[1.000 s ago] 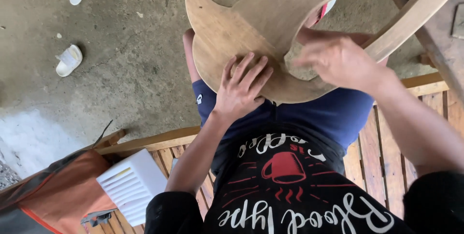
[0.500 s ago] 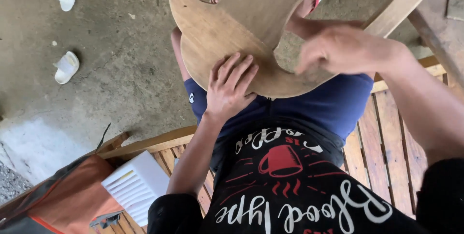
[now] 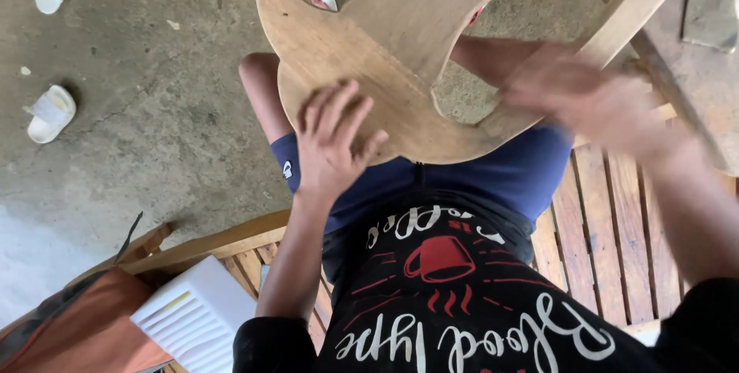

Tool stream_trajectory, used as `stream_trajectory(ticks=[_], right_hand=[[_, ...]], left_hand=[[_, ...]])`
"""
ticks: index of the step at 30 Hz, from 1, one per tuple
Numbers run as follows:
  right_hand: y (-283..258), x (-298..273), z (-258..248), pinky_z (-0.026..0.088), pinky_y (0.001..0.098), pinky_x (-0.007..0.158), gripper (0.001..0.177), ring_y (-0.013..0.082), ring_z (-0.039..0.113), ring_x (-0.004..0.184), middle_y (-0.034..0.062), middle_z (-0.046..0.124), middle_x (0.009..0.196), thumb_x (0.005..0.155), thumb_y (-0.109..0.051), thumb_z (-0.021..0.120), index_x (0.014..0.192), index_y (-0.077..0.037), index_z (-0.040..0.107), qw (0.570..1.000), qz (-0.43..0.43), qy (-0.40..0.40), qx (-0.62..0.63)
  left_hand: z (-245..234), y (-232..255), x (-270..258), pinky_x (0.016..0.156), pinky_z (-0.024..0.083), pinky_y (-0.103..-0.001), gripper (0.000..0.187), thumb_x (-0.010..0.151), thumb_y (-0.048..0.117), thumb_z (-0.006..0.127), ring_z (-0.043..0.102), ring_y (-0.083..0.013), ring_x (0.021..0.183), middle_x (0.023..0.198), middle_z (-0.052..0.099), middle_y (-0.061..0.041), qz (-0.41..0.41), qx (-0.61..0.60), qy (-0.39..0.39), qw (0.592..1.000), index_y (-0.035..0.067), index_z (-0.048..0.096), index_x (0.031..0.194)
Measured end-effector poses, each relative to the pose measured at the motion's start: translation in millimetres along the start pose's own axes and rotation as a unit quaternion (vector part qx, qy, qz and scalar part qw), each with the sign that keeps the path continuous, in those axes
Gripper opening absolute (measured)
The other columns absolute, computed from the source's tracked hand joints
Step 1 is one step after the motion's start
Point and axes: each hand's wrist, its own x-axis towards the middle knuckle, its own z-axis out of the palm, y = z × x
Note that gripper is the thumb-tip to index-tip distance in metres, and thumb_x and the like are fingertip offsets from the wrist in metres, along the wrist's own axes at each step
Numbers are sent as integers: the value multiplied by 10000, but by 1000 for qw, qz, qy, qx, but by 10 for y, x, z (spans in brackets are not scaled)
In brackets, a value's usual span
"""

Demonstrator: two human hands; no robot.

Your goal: Sanding the wooden backrest of a chair with sandpaper.

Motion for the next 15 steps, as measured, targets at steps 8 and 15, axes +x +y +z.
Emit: stream_trajectory(ticks=[8,15], right_hand=[[255,52,-54,611,196,668,264,231,714,988,173,659,1173,1052,102,501,1266,16,628,964,38,128,231],[-67,-274,688,-36,475,1328,906,238,8,1608,-116,172,1665,705,44,539,1504,-303,291,988,40,-117,-88]], left_hand=[[12,-307,-44,1157,429,-555,337,1101,273,547,428,-399,1382,1521,364,-180,-217,-63,116,967,49,586,1349],[130,-347,-70,1216,388,-399,483,1077,221,541,447,-343,1430,1488,463,-213,-364,-216,139,895,-24,374,1459]])
